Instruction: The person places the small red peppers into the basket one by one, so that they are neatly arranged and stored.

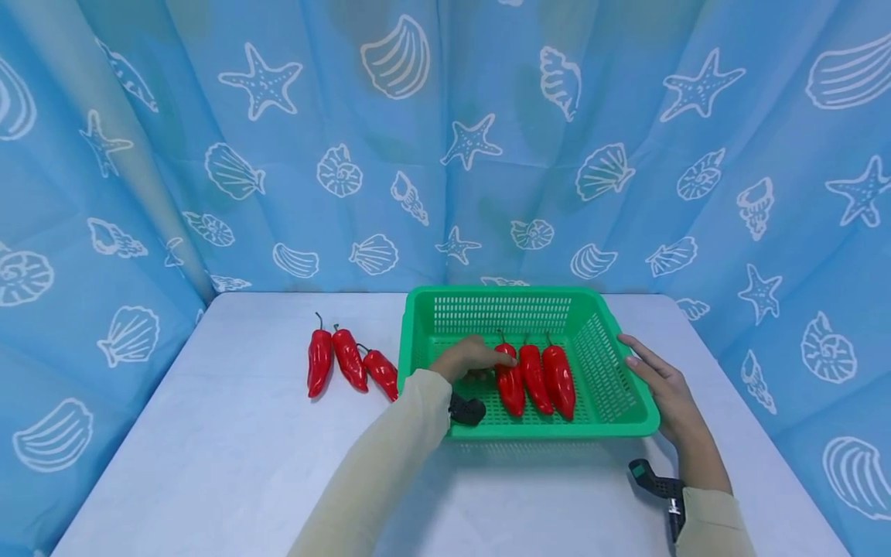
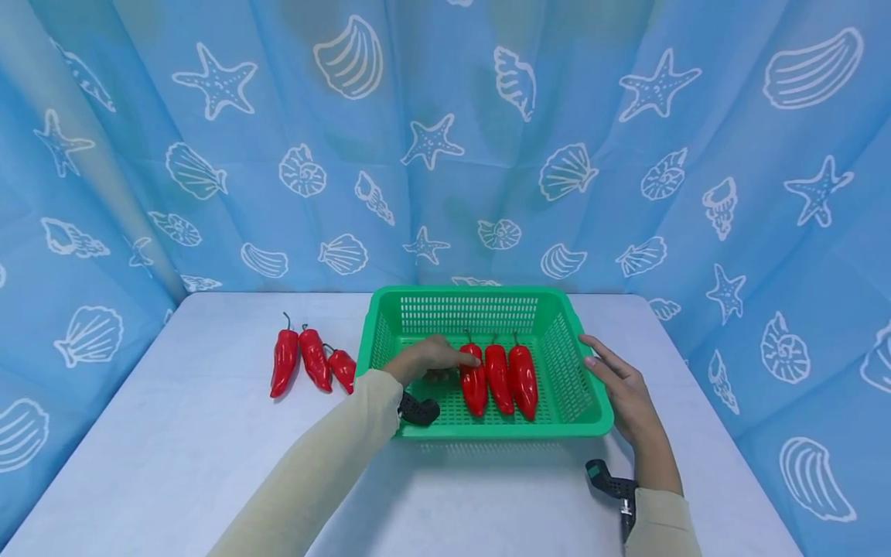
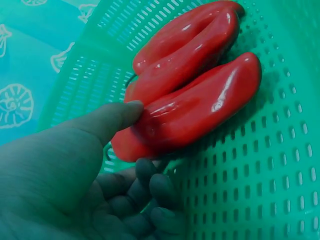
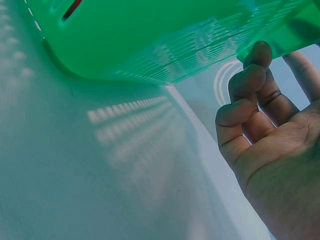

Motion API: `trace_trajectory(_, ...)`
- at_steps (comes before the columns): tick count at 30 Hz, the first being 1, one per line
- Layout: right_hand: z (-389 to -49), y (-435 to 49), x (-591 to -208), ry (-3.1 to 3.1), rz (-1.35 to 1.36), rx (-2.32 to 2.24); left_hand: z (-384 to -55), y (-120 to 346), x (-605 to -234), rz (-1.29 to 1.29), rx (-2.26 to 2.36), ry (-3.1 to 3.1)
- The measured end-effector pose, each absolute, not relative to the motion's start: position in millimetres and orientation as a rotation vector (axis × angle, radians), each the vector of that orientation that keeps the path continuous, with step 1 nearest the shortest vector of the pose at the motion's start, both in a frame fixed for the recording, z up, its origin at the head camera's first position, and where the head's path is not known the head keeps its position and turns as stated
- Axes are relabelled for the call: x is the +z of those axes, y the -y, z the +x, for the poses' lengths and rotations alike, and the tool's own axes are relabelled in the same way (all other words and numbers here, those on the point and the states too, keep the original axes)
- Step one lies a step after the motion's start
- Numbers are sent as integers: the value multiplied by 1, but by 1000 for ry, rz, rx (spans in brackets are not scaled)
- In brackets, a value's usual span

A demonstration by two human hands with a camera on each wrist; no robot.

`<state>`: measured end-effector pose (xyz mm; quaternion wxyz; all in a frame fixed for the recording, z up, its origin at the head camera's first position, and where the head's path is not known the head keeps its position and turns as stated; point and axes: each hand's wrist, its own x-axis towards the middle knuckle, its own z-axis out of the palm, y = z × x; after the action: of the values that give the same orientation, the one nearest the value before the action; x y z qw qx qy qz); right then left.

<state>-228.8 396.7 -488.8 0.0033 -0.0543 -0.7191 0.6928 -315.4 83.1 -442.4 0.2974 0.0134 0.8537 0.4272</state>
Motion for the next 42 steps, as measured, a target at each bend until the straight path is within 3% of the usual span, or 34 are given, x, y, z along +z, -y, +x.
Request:
trace_trajectory(23, -233, -390, -485, 2274, -167, 2168, -319, -77, -438, 156, 940, -2437)
trace_trajectory(42, -229, -394, -489, 2242, -198, 2188, -313, -64, -417, 274, 1135, -2332)
